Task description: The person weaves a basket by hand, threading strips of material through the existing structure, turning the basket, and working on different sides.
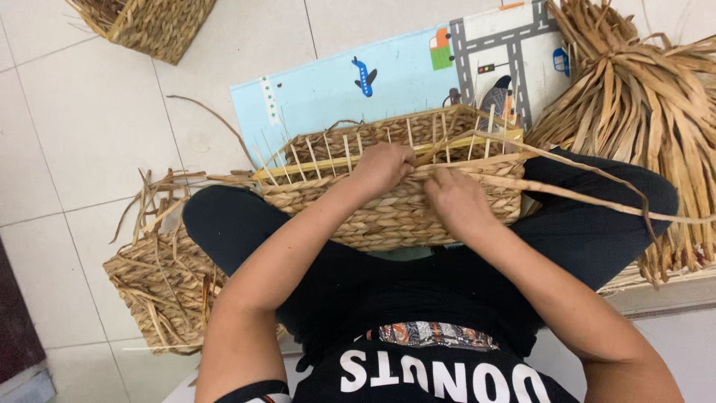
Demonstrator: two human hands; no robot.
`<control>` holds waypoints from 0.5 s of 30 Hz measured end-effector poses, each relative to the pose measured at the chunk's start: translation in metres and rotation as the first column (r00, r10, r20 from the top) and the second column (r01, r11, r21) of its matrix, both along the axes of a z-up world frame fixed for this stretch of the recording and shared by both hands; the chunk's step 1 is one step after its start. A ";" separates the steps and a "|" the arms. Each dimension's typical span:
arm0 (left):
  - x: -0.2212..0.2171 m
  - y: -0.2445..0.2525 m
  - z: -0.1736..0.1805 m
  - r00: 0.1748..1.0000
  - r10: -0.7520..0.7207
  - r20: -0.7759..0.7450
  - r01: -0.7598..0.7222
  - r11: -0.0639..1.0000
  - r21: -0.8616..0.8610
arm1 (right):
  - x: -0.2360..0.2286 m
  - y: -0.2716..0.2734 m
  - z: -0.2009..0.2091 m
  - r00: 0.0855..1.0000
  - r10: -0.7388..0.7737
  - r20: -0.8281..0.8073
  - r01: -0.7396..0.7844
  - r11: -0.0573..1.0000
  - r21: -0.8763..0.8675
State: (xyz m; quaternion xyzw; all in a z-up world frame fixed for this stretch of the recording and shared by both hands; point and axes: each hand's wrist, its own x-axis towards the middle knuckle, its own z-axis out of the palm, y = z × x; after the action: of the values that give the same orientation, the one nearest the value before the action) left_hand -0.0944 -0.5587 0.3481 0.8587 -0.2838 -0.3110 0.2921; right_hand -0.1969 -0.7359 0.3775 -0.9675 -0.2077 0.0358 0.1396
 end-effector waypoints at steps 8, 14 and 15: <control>-0.003 -0.012 -0.002 0.999 -0.048 0.005 0.046 0.976 0.211 | 0.048 -0.015 0.003 0.936 -0.037 0.349 0.022 0.999 0.045; -0.022 0.004 -0.014 0.991 0.120 0.061 -0.113 0.988 -0.101 | 0.023 -0.011 -0.012 0.995 -0.052 0.084 0.024 0.951 0.310; -0.026 0.007 -0.015 0.991 0.109 0.079 -0.096 0.985 -0.146 | 0.030 -0.010 -0.019 0.930 -0.209 -0.303 0.301 0.905 0.300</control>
State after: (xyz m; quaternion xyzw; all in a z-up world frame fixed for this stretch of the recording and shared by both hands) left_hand -0.1206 -0.5517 0.3329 0.8620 -0.2730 -0.2370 0.3554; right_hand -0.1670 -0.7459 0.3588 -0.9339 -0.0608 0.1087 0.3351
